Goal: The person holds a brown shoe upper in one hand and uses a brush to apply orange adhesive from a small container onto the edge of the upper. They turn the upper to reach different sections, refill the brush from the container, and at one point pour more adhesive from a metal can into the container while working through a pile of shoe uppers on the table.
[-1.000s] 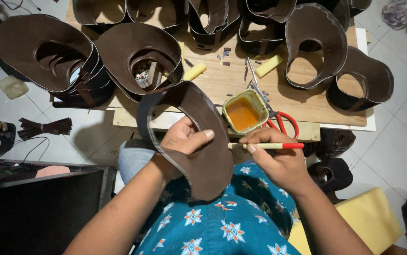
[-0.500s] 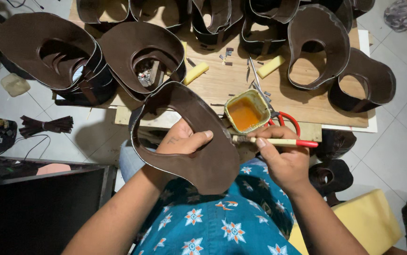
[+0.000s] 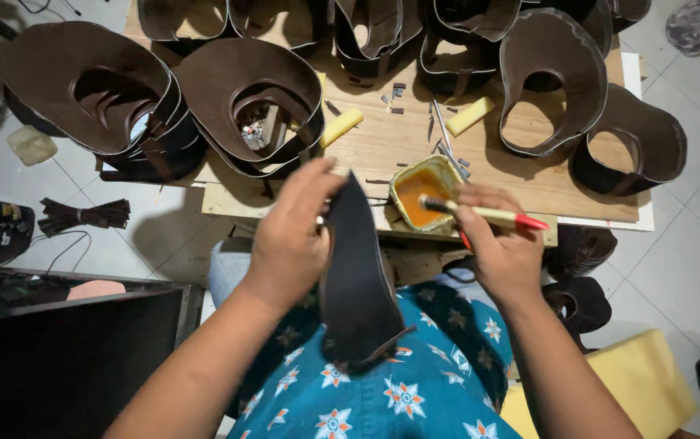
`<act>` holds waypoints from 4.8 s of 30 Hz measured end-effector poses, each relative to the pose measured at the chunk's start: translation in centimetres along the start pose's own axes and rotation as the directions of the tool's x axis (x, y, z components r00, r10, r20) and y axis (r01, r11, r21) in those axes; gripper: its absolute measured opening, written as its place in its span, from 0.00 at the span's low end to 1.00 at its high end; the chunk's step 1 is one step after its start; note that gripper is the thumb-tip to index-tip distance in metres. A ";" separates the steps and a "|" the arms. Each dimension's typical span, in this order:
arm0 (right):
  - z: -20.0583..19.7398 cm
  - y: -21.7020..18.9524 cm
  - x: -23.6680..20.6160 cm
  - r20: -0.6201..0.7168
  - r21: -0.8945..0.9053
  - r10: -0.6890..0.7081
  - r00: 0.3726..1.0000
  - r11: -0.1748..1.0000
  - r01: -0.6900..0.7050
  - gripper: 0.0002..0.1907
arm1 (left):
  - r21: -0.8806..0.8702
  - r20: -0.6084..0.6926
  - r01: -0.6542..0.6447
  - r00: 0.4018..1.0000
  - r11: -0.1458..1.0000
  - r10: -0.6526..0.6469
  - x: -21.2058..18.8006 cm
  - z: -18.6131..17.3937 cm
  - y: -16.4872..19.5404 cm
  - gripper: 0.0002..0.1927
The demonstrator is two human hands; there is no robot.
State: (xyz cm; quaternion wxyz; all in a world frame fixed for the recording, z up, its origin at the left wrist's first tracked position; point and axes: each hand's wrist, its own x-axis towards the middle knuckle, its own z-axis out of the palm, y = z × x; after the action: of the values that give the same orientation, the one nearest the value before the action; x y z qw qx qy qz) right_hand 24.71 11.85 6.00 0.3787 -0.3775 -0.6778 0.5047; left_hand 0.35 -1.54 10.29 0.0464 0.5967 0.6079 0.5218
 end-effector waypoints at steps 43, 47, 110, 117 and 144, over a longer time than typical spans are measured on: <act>0.2 -2.0 0.1 0.149 0.076 -0.133 0.980 0.989 0.123 0.07 | -0.378 0.448 0.491 0.839 0.785 -0.309 -0.7 2.4 1.9 0.15; 0.5 -2.7 0.2 0.124 0.037 -0.142 0.982 0.990 0.138 0.07 | -0.488 0.493 0.573 0.804 0.658 -0.334 -0.8 2.9 1.8 0.17; 1.5 -4.5 0.2 0.257 0.203 -0.157 0.954 0.973 0.105 0.08 | -0.169 0.573 0.786 0.570 0.595 -0.589 -3.1 2.4 1.5 0.21; 0.8 -1.9 3.7 0.088 -0.265 -0.251 0.964 0.927 0.265 0.08 | -0.056 0.113 0.565 0.823 0.823 -0.557 -1.4 1.4 2.1 0.26; -0.9 -3.1 0.5 0.120 0.259 -0.022 0.993 0.966 -0.010 0.09 | -0.608 0.770 0.724 0.438 -0.326 -0.464 -5.4 5.7 -2.7 0.19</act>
State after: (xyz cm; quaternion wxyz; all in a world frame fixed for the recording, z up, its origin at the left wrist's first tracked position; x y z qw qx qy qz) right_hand 24.93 12.05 9.23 0.3842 -0.2910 -0.6291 0.6098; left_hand 3.98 -1.71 2.80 0.7348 0.0500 0.3257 0.5929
